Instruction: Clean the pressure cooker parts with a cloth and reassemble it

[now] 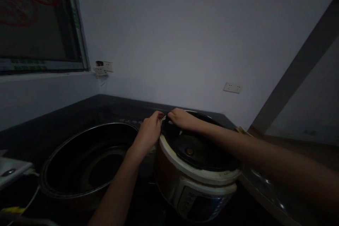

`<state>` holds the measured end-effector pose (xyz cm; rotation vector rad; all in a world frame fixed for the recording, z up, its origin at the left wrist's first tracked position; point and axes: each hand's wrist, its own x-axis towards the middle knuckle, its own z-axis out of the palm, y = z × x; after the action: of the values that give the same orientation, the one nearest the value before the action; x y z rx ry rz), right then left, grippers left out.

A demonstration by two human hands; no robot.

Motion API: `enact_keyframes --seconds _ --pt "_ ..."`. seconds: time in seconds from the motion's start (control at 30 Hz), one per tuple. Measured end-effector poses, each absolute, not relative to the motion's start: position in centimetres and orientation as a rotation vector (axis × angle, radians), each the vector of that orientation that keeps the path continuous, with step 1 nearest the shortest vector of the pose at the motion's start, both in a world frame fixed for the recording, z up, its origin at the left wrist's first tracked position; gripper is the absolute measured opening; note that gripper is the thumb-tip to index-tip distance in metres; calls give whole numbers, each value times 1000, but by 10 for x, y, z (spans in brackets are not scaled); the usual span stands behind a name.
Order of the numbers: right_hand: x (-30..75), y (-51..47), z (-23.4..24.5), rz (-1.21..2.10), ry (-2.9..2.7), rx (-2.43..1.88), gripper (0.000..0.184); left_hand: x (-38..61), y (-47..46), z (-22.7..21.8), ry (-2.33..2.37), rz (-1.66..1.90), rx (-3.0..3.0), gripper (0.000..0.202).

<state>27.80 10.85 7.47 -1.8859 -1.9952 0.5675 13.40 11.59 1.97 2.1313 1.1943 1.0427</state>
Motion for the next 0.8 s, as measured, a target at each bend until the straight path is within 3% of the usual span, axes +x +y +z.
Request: enact_keyframes --seconds 0.17,0.27,0.37,0.6,0.7,0.8 --pt "265 43 73 339 -2292 -1786 23 133 118 18 1191 1072 2115 32" --pt "277 20 75 396 -2433 -1712 27 133 118 16 1193 1062 2139 32" --pt "301 29 83 368 -2251 -1802 26 130 116 17 1224 1049 2165 35" --pt "358 74 110 -149 -1836 -2105 36 123 109 26 1308 1015 2215 39" --pt "369 81 99 -280 -1839 -2112 44 124 112 22 1343 939 2251 39" --pt "369 94 72 -207 -2007 -2065 43 125 114 18 1329 899 2267 38"
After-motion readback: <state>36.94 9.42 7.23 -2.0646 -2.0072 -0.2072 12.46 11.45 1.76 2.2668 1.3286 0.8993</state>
